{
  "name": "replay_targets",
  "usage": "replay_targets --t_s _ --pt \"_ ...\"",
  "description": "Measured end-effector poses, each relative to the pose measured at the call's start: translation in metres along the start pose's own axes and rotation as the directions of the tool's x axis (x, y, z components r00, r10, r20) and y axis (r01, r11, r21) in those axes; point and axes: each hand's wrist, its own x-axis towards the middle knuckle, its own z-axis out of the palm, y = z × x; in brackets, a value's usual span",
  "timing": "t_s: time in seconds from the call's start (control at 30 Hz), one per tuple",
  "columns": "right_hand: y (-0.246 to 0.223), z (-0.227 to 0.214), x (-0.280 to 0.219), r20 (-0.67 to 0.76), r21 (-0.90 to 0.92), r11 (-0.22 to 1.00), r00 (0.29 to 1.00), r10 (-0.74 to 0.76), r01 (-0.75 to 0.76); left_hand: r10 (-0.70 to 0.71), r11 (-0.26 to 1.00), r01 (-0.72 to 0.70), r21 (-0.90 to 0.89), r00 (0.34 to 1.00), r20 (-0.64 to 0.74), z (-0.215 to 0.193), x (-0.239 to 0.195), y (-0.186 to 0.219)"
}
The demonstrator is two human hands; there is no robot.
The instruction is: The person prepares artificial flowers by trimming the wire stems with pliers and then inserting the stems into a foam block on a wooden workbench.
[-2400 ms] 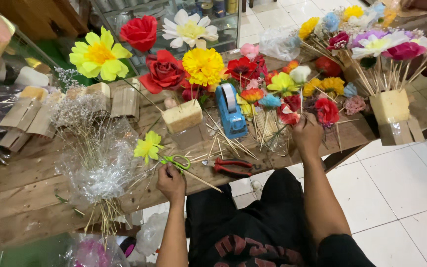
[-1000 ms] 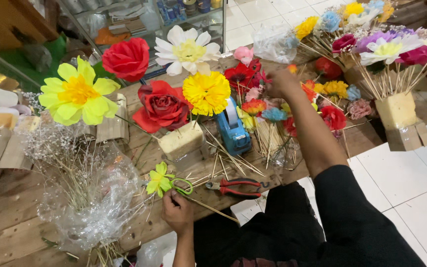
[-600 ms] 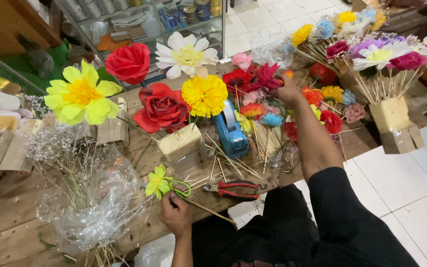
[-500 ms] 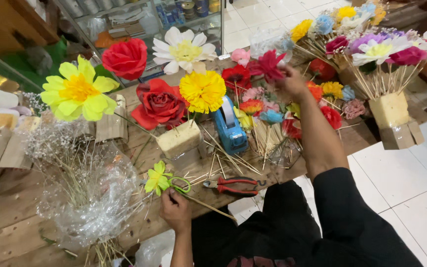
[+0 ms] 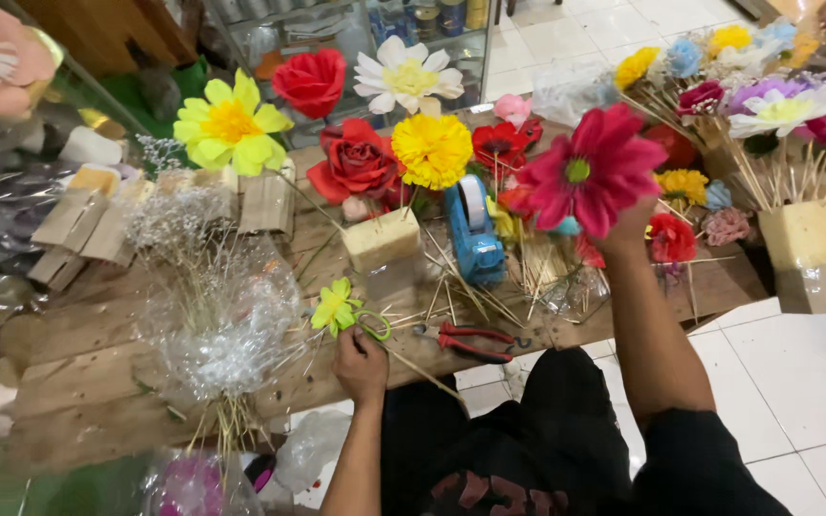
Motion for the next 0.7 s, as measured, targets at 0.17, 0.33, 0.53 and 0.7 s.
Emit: replay_targets --t_s 0.17,0.33,0.53,0.7 --pt "-0.022 0.067 -0.094 0.088 0.053 0.998 0.995 -0.035 0.03 -0.036 0.99 0.043 -0.132 0.998 0.056 -0.014 0.008 0.015" --pt "-0.041 0.12 -0.155 0.172 0.11 0.992 0.982 -0.08 0.062 -0.15 0.928 0.202 -0.313 0.972 0.182 -0.028 0.007 0.026" --pt "-0.044 0.139 -0.188 0.21 0.104 0.994 0.977 -0.048 0.027 -0.02 0.472 0.611 -0.636 0.728 0.685 -0.079 -0.008 0.098" --pt "-0.037 0.138 -0.186 0.248 0.09 0.995 0.967 -0.065 0.044 0.286 0.319 0.666 -0.674 0.61 0.739 -0.101 0.008 0.107"
